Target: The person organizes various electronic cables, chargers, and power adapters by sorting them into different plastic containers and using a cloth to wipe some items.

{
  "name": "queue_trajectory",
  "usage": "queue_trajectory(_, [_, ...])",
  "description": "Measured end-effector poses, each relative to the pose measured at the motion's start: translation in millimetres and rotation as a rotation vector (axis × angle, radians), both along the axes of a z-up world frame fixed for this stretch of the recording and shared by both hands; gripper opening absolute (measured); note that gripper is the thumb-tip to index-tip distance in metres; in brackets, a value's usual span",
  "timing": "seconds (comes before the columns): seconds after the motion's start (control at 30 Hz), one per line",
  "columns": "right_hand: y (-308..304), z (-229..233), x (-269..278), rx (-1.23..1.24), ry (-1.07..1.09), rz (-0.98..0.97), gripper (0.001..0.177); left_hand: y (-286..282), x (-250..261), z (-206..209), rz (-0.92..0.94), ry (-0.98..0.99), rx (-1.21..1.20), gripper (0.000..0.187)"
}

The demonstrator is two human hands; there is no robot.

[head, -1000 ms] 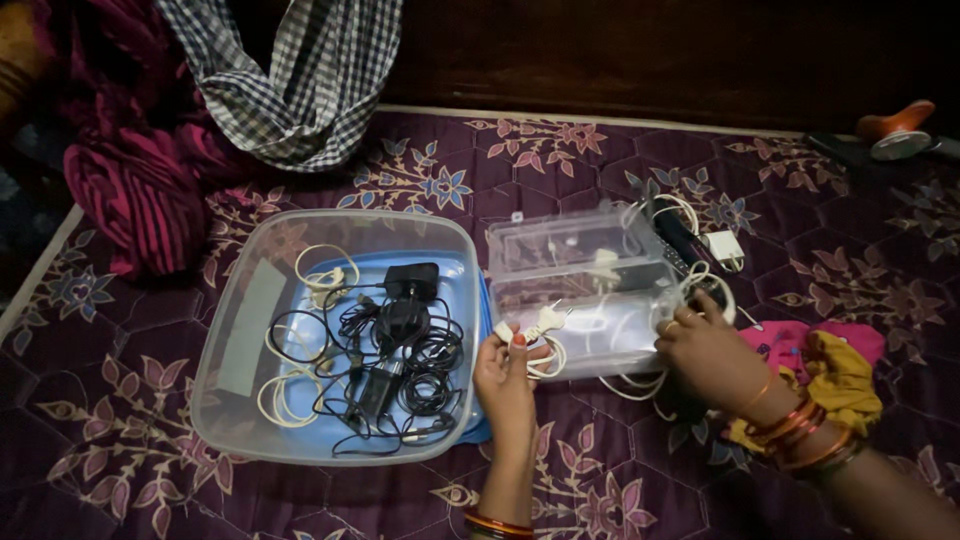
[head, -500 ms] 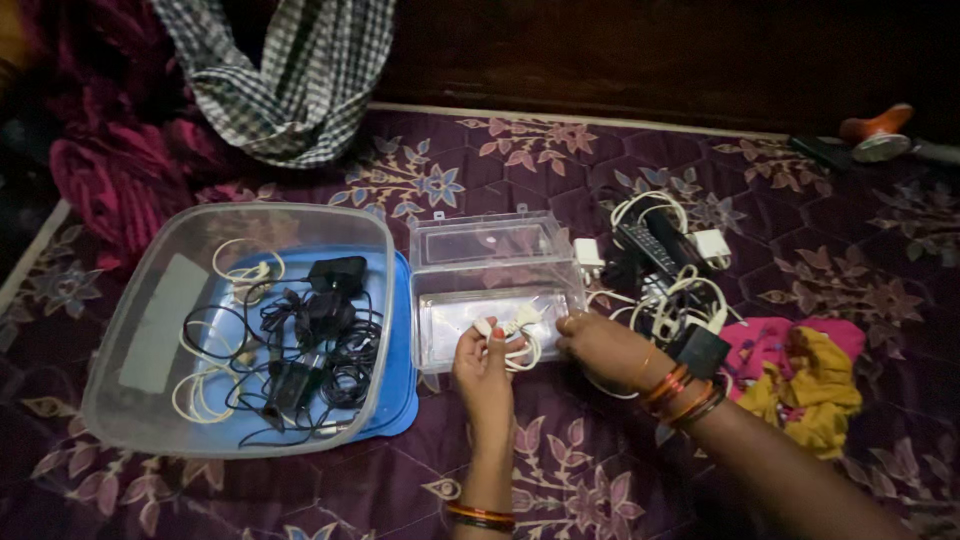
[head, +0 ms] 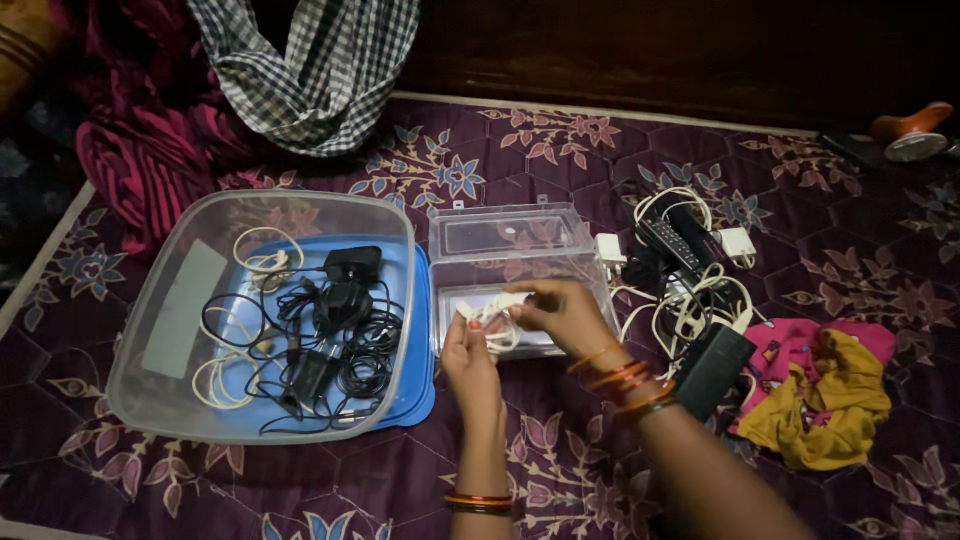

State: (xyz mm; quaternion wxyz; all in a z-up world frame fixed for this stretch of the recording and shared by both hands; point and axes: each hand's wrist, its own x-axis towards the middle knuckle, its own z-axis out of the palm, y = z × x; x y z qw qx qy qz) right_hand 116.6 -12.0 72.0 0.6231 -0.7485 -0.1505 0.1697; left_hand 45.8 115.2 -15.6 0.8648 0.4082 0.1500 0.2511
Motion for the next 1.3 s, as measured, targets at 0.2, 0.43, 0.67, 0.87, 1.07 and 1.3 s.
queue_trajectory(0.2, [34, -70, 35, -0.346, -0.349, -0.253, 0.033, -2, -5, 29, 0.235, 0.087, 0.494, 0.054])
queue_trajectory(0.43, [45, -60, 18, -0.582, -0.384, 0.056, 0.061, 23, -54, 134, 0.621, 0.507, 1.578, 0.046])
queue_trajectory(0.67, [42, 22, -35, -0.825, -0.329, 0.168, 0.061, 66, -58, 134, -0.058, 1.133, 1.545, 0.032])
queue_trajectory(0.87, [20, 18, -41, -0.822, -0.319, 0.228, 0.051, 41, -48, 109, -0.023, 0.919, 1.615, 0.020])
queue_trajectory(1.07, [49, 60, -2, -0.744, -0.713, -0.198, 0.023, 35, -54, 125, -0.127, 0.828, 1.459, 0.031])
queue_trajectory(1.3, [231, 26, 42, -0.273, -0.579, 0.223, 0.040, 94, -60, 118, 0.433, 0.162, 0.303, 0.054])
